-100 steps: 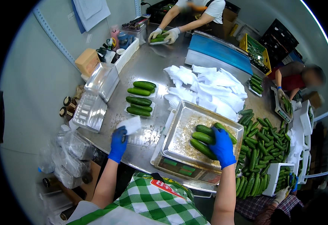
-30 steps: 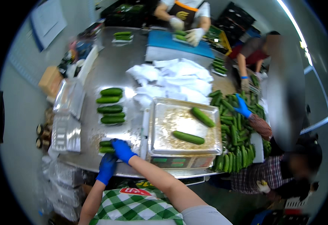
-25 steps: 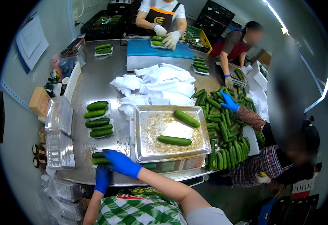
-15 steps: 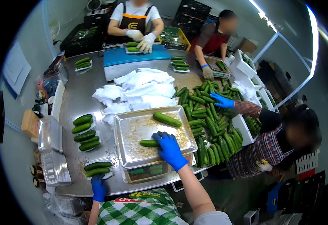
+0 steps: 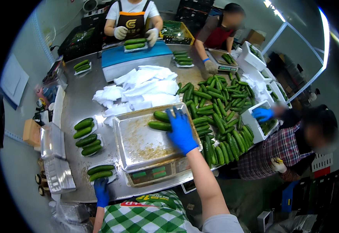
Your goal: The person sorts and packs cucumbers by hand and using a scale. They pick up individual cucumbers, weigh them on a tray scale, wipe some with a cloth, and arrange them into rows on the packing table and into foam protective sleeves.
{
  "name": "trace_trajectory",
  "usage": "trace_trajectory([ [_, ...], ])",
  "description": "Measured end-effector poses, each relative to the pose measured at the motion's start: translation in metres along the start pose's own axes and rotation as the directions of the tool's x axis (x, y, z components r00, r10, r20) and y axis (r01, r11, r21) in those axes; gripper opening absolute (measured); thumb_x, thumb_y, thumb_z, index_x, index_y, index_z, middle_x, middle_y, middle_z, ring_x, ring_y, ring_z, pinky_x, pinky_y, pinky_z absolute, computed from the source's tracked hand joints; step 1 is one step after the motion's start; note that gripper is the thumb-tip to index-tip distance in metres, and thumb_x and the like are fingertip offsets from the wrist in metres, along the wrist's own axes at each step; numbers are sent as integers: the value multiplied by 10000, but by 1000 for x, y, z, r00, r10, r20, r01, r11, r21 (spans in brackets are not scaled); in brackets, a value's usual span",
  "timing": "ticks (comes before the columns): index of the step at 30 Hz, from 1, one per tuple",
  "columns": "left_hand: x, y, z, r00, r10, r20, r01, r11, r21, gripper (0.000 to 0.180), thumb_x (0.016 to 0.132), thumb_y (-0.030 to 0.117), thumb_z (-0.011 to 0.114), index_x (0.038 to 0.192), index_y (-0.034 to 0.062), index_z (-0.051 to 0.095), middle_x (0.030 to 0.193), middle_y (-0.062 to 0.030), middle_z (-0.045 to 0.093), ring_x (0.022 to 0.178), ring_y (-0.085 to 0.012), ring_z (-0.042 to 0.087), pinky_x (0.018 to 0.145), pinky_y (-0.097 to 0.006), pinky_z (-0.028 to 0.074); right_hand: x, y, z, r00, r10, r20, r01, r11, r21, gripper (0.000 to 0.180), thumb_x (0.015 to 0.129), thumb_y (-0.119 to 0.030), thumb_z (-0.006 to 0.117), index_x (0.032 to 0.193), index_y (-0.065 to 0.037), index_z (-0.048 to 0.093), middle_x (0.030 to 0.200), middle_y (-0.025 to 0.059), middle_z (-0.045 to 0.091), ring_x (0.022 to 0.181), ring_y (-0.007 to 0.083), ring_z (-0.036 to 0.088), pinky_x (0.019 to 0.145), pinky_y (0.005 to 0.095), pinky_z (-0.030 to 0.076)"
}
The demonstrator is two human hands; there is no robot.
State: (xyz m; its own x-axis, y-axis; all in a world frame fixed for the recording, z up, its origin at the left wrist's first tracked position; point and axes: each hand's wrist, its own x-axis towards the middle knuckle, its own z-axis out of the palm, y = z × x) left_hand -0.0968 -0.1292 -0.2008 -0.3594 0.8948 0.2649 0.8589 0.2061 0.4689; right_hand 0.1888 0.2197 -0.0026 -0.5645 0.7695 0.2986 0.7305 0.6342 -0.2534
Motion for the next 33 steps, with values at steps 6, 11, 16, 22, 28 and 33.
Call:
trace_trajectory([
  [6,-8,-3,-11,995,-10,100,17,998,-63,512,631,-15,492,1122,100,581,1142,-182,533,1081,-370,464,994,-484,316,21,29,32,974,57,219,-62,998,19,822,545,-201,725,1291,-47,415,1025,219,580,947,378,557,831,425,458],
  [11,-11,0,-12,998,-37,45,41,995,-87,408,693,2,539,1082,108,598,1122,-138,548,1042,-345,497,969,-450,358,5,-50,25,997,5,78,-25,966,258,744,562,-118,701,1253,-28,444,1005,215,582,941,375,555,820,431,457],
  [16,-13,1,-15,998,-49,26,52,991,-126,384,717,12,558,1091,87,590,1129,-158,543,1043,-363,495,940,-432,384,-30,-205,56,861,-437,258,249,807,535,785,563,-107,685,1291,-54,396,992,196,537,934,366,530,830,413,445],
  [22,-14,-8,-3,988,-115,102,130,979,-156,411,742,74,598,1146,35,533,1179,-211,512,1115,-399,453,961,-434,367,-58,-278,170,707,-507,493,326,853,408,766,590,-165,707,1277,-51,386,957,194,538,882,338,541,770,431,450],
  [28,-13,-2,-18,999,-41,31,45,988,-145,256,705,37,577,957,20,615,984,-179,560,961,-367,508,834,-416,429,-67,-268,202,754,-546,366,413,827,381,785,638,-199,721,1314,-61,345,1074,187,527,967,347,524,833,404,434],
  [33,-5,9,-45,998,-61,17,62,987,-145,247,748,38,559,984,64,627,987,-123,596,952,-299,544,845,-392,439,-63,-258,133,782,-529,329,280,770,573,718,711,-164,680,1331,-62,331,1141,198,502,1056,354,487,908,420,394],
])
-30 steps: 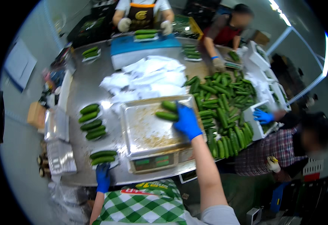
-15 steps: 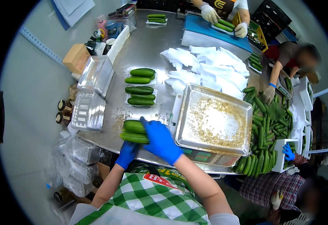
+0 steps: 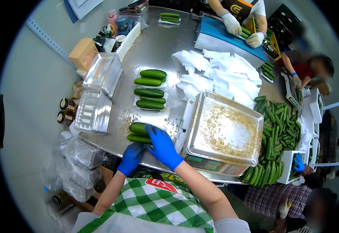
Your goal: The person sorts and packs cucumbers by hand and using a scale. They pick up individual cucumbers, weigh them on a tray scale, wipe some with a cloth, and arrange them into rows on the packing table and into foam protective sleeves.
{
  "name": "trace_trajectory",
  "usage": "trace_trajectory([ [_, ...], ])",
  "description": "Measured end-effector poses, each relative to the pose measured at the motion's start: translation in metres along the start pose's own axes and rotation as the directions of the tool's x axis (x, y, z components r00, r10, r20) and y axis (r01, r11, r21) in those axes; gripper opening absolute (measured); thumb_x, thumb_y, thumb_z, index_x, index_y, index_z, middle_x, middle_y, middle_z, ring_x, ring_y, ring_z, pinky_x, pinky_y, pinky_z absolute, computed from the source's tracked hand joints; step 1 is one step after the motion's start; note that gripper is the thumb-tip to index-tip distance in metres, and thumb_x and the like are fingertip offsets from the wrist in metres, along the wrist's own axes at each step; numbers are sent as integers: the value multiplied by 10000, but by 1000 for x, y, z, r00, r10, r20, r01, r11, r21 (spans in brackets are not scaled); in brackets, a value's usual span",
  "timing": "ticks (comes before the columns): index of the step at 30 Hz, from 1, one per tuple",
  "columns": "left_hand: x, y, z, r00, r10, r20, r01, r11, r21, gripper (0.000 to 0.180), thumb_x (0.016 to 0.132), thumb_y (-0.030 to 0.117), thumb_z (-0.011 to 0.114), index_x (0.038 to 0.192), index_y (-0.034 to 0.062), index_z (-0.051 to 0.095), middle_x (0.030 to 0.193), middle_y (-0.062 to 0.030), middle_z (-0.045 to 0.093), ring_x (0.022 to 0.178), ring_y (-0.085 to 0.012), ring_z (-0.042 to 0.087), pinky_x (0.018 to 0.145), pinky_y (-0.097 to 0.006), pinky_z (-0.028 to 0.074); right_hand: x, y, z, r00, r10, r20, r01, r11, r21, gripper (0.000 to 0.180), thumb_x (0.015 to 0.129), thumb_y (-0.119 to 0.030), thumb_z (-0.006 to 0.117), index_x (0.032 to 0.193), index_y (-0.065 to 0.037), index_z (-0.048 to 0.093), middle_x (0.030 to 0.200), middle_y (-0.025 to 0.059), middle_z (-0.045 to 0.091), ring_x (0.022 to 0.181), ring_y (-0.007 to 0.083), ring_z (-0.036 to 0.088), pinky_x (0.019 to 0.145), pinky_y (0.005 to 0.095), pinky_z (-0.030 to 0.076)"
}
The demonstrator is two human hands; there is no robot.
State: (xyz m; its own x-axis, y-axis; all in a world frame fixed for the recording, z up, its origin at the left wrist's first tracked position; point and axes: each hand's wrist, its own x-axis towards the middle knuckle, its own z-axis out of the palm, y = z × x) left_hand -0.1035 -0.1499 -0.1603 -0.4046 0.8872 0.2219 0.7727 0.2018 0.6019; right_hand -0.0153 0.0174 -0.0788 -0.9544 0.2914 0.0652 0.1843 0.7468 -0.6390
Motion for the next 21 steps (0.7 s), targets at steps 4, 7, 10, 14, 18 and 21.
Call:
trace_trajectory([
  [4,22,-3,-23,1000,19,-3,-19,998,-57,352,761,155,613,1106,87,591,1130,-124,566,1042,-301,514,928,-413,389,-31,-32,-71,999,29,-32,-25,991,133,613,761,-158,650,1307,-57,391,1181,203,499,1073,362,489,916,432,396],
  [7,55,11,-32,982,125,138,-150,971,184,643,723,312,673,1297,138,440,1321,-136,419,1211,-318,389,1021,-495,270,-56,-17,-114,934,109,-341,-87,993,80,504,756,-70,639,1234,-35,480,1185,192,528,1086,340,505,911,386,407],
  [10,63,-2,-15,898,103,428,-266,902,341,908,637,419,722,1399,230,264,1439,-114,238,1317,-309,245,1041,-579,152,-80,27,-143,801,218,-558,-239,970,37,470,761,8,613,1214,-15,492,1186,166,535,1093,291,519,927,363,404],
  [14,77,-27,6,884,123,451,-337,837,431,929,627,427,734,1401,253,250,1441,-108,231,1326,-304,232,1045,-591,119,-118,69,-148,665,398,-632,-390,907,161,431,790,-6,588,1211,-15,496,1191,160,530,1101,274,508,947,351,389],
  [18,108,-43,13,926,96,364,-271,842,467,939,638,439,721,1411,255,219,1452,-124,193,1337,-303,201,1053,-584,100,-134,87,-131,677,384,-627,-484,875,13,362,800,-50,575,1158,-12,535,1158,166,556,1059,293,532,921,360,406],
  [21,131,-59,16,937,100,333,-261,835,484,978,617,475,721,1417,259,202,1458,-137,163,1344,-307,176,1049,-588,102,-127,84,-128,668,368,-647,-511,859,-39,345,777,-39,578,1122,-31,566,1100,152,591,1011,306,548,888,366,421],
])
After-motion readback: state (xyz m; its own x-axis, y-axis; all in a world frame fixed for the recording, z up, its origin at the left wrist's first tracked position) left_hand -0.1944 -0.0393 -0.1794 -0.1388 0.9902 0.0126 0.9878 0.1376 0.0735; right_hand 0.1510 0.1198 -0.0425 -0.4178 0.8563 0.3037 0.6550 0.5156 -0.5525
